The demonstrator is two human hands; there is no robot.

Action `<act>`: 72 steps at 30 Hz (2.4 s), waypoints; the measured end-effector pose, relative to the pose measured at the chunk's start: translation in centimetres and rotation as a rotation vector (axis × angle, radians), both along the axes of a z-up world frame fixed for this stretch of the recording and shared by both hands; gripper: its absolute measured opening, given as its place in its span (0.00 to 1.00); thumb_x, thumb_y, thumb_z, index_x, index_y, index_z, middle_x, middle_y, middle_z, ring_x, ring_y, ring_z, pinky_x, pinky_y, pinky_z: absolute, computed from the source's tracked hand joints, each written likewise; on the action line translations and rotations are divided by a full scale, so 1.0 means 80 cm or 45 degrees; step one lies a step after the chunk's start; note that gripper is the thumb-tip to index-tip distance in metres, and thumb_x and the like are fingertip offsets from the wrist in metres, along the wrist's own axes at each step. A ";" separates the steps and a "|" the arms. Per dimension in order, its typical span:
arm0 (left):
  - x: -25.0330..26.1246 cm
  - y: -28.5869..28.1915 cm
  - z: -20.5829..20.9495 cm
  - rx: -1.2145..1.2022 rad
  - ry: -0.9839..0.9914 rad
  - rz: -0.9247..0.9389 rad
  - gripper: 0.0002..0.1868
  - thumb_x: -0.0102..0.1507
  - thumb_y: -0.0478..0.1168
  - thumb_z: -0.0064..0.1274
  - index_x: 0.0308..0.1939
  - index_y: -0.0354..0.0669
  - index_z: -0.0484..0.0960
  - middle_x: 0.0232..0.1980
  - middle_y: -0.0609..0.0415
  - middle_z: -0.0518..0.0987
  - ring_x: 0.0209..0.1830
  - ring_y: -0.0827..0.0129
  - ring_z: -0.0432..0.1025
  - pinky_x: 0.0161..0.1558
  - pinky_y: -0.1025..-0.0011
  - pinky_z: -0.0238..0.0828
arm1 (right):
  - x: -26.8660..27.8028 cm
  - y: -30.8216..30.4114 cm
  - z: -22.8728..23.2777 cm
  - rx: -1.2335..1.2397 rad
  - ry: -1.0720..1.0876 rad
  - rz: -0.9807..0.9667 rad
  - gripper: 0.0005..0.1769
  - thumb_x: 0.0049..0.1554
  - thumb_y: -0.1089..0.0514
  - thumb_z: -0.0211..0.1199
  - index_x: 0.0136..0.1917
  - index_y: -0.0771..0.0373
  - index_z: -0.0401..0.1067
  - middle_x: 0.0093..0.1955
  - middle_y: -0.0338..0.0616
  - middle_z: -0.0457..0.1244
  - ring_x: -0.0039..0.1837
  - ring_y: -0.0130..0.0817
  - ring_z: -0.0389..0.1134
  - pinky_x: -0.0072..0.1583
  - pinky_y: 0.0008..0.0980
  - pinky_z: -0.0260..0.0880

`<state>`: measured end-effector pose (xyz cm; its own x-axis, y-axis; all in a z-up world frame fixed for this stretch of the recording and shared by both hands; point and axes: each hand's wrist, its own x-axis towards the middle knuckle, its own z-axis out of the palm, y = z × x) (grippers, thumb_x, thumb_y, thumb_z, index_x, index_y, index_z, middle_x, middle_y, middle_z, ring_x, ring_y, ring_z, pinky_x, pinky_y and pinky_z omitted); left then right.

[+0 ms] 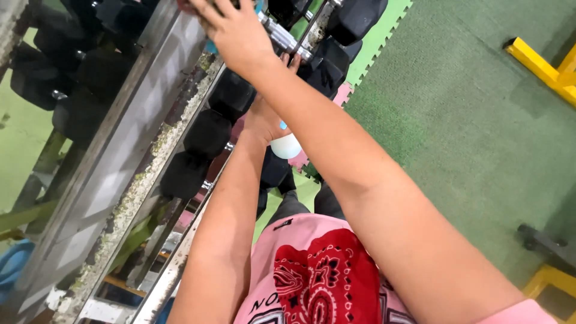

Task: Cleaning a rack of dumbbells by spraying them with a cleaning solution and wiping them with a cloth.

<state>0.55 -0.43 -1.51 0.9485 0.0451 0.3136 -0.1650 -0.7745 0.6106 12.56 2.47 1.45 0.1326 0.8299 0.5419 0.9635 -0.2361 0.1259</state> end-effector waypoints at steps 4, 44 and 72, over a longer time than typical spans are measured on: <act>-0.001 0.000 -0.014 0.016 0.060 0.009 0.50 0.54 0.51 0.64 0.75 0.38 0.60 0.78 0.44 0.59 0.79 0.47 0.53 0.76 0.51 0.47 | 0.016 -0.030 0.007 -0.269 -0.144 0.177 0.15 0.55 0.57 0.63 0.55 0.55 0.81 0.77 0.35 0.59 0.81 0.45 0.49 0.75 0.60 0.44; -0.002 -0.003 0.004 -0.038 -0.186 -0.006 0.18 0.52 0.38 0.61 0.46 0.42 0.80 0.70 0.36 0.65 0.72 0.39 0.61 0.70 0.52 0.64 | 0.082 -0.170 0.049 -0.667 0.534 -0.264 0.21 0.67 0.40 0.56 0.69 0.44 0.73 0.69 0.32 0.63 0.68 0.41 0.62 0.60 0.54 0.60; -0.017 -0.053 0.070 -0.277 -0.499 0.158 0.20 0.54 0.35 0.56 0.50 0.34 0.79 0.57 0.41 0.70 0.60 0.46 0.66 0.64 0.55 0.64 | -0.036 -0.301 0.045 0.148 1.171 -0.225 0.16 0.59 0.58 0.56 0.59 0.65 0.72 0.53 0.50 0.57 0.61 0.48 0.57 0.64 0.44 0.62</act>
